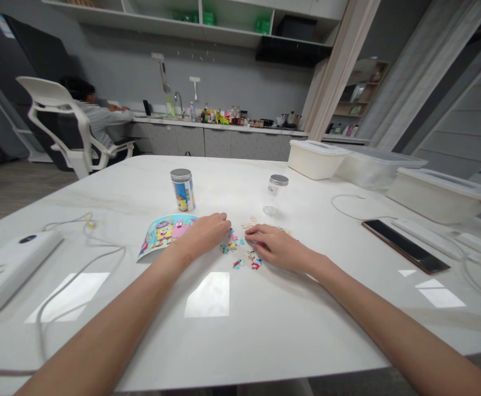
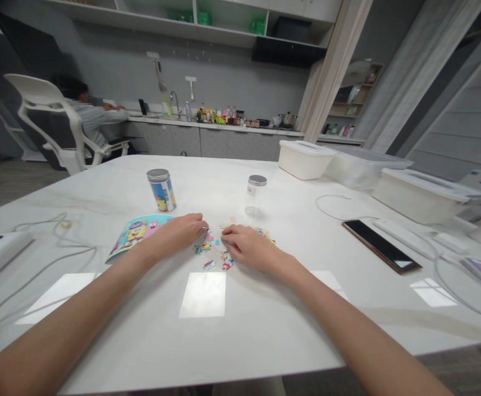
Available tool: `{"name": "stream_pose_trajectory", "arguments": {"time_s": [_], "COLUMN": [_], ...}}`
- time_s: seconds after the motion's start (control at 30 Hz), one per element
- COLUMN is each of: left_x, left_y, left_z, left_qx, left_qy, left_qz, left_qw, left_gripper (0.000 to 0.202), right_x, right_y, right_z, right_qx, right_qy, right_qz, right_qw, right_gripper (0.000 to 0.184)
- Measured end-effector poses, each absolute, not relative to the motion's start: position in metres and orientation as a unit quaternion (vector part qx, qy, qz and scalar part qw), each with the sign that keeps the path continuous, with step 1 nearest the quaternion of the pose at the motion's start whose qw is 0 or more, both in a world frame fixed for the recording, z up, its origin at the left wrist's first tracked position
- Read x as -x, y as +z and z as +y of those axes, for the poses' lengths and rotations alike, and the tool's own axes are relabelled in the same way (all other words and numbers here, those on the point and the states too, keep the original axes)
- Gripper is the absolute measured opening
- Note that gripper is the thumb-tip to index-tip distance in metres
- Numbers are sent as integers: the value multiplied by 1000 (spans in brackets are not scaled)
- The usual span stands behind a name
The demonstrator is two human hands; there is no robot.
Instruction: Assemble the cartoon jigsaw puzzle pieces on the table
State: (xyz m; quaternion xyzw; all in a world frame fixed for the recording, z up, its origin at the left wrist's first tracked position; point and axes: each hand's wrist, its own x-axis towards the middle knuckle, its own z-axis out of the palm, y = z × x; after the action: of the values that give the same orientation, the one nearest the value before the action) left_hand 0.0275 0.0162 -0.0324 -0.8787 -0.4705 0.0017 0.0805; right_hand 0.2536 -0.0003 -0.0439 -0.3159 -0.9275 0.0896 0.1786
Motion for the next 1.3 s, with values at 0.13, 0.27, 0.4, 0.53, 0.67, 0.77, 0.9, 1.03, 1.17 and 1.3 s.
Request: {"name": "stream_pose_trajectory", "arguments": {"time_s": [0.13, 0.27, 0.4, 0.53, 0.67, 0.77, 0.9, 1.03, 1.17, 1.3], "left_x": [-28, -30, -34, -36, -40, -43, -46, -46, -46, -48], "left_y": [-34, -31, -29, -36, -43, -45, -46, -45, -47, -47], "left_z": [16, 14, 12, 11, 11, 13, 17, 18, 20, 20], "left_qx": [876, 876, 879, 883, 899, 907, 908, 900, 891, 890], "left_qy": [-6, -5, 5, -6, -24, -41, -63, -86, -102, -89], "left_qz": [-474, -475, -473, -461, -427, -405, -399, -417, -435, -439], "left_qw": [89, 84, 65, 83, 98, 109, 113, 89, 82, 84], "left_gripper": [20, 20, 26, 24, 28, 30, 29, 22, 19, 24], "right_x": [-254, -253, -253, -253, -253, -252, -250, -249, -248, -249], "right_y": [-45, -45, -46, -49, -50, -50, -47, -43, -44, -47], "right_z": [0, 0, 0, 1, 2, 3, 2, 0, 1, 4], "right_qx": [314, 309, 309, 317, 328, 314, 311, 319, 333, 358], "right_qy": [90, 90, 94, 87, 71, 81, 79, 91, 92, 89], "right_qz": [-928, -929, -924, -919, -922, -926, -925, -916, -908, -899], "right_qw": [180, 185, 203, 219, 195, 193, 204, 227, 237, 236], "right_gripper": [31, 31, 32, 33, 27, 28, 27, 25, 27, 27]}}
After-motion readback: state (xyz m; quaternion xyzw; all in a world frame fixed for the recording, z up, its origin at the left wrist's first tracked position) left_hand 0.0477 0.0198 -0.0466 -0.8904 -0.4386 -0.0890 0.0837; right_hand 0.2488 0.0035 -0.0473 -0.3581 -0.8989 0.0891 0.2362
